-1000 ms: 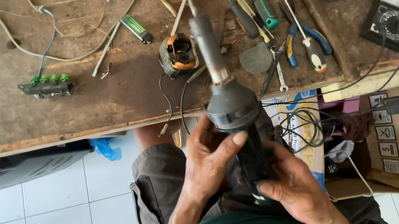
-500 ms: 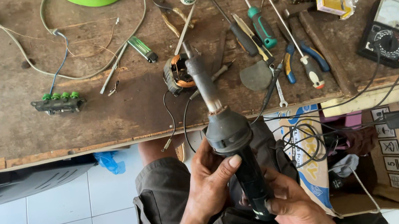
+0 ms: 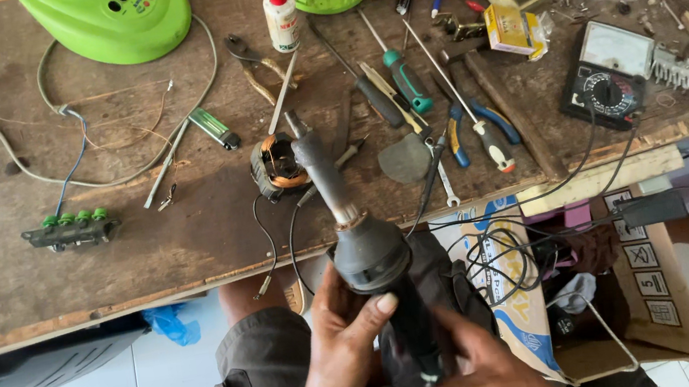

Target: The person uses a heat gun to warm a small electrical component, then uses a screwdriver to pry and adjust internal copper windings. The person continues to manipulate the component with their hands and tools, focusing on the internal structure.

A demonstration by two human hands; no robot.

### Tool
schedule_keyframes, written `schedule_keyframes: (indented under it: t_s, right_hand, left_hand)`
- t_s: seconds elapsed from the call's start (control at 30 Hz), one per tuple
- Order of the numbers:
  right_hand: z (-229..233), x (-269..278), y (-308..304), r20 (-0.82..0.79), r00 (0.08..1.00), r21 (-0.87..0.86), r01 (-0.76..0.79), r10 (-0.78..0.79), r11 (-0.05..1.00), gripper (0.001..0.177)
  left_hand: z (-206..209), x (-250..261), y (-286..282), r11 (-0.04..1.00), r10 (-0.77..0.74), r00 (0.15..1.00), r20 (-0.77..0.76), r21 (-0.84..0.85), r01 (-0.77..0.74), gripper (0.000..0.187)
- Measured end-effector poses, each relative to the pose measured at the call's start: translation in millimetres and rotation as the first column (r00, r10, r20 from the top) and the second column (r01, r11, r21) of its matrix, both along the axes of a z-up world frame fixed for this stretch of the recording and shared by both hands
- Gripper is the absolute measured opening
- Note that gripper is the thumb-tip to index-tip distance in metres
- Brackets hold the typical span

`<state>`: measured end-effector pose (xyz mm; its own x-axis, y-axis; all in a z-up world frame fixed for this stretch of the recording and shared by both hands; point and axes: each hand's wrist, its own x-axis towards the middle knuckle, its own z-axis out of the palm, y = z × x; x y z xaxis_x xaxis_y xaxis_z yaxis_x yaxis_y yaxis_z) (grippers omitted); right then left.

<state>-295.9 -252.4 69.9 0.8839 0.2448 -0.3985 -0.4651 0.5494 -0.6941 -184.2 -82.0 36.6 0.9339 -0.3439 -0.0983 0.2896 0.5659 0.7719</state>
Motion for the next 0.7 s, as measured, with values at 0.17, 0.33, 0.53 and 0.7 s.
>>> schedule_keyframes:
  t_s: [0.17,0.33,0.53,0.7]
  right_hand:
    - [-4,37,-2,0.013,0.972,-0.673,0.183,-0.236,0.717,0.073]
    - [10,74,-69,0.16,0.945,-0.919,0.249,-0.286,0.306,0.065]
    - [-28,125,-184,0.184,0.947,-0.983,0.173,-0.264,-0.065,0.065]
    - [-57,135,-235,0.197,0.961,-0.922,0.114,-0.195,-0.371,0.078]
  left_hand:
    - [18,7,-24,0.994,-0.095,0.994,0.057,0.052,0.092,0.06]
    - [20,51,21,0.829,-0.08,0.887,0.455,0.524,-0.194,0.081]
    - [-6,138,65,0.451,-0.084,0.67,0.738,0.627,-0.635,0.101]
    - [-23,177,70,0.344,-0.333,0.779,0.531,0.838,-0.424,0.119]
